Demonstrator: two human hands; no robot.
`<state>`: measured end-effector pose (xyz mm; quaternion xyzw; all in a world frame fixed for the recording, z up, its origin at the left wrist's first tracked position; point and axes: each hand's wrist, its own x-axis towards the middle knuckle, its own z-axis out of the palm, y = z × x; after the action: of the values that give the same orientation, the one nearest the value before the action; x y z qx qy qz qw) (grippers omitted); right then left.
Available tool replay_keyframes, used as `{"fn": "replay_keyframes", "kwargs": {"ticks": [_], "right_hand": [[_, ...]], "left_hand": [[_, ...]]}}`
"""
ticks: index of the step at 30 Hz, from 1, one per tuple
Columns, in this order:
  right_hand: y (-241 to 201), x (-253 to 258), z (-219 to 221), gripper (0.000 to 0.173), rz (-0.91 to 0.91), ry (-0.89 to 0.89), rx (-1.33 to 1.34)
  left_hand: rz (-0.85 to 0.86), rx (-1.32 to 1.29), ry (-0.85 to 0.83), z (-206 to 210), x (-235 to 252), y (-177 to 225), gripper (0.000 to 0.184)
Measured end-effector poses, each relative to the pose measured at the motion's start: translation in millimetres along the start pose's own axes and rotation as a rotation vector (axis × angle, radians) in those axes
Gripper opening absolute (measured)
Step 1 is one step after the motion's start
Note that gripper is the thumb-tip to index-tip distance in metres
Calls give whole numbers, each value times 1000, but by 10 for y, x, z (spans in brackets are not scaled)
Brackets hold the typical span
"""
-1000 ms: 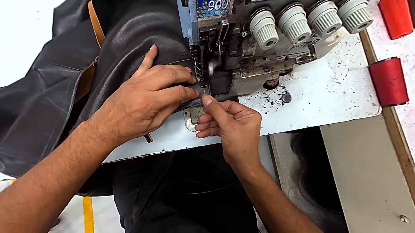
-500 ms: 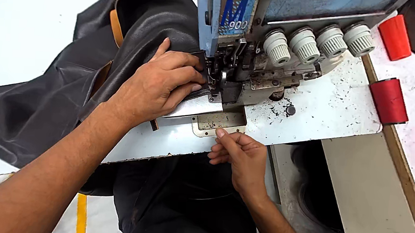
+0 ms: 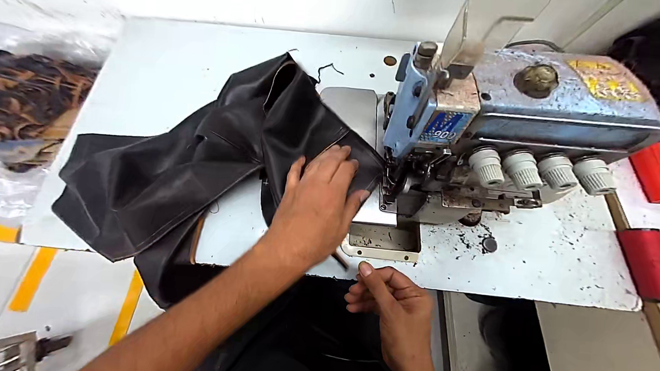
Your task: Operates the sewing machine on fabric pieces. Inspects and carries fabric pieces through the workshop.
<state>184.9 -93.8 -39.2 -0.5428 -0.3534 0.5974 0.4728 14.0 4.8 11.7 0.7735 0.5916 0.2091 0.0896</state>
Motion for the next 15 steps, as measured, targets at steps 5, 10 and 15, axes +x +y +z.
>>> {"fn": "replay_keyframes", "kwargs": {"ticks": [5, 10, 15], "right_hand": [[-19, 96, 49, 25, -109, -59, -33], [-120, 133, 148, 32, -186, -213, -164], [-80, 70, 44, 18, -152, -195, -205]], "left_hand": [[-94, 157, -28, -38, -393, 148, 80], [-61, 250, 41, -69, -676, 243, 53], [30, 302, 33, -140, -796, 412, 33]]}}
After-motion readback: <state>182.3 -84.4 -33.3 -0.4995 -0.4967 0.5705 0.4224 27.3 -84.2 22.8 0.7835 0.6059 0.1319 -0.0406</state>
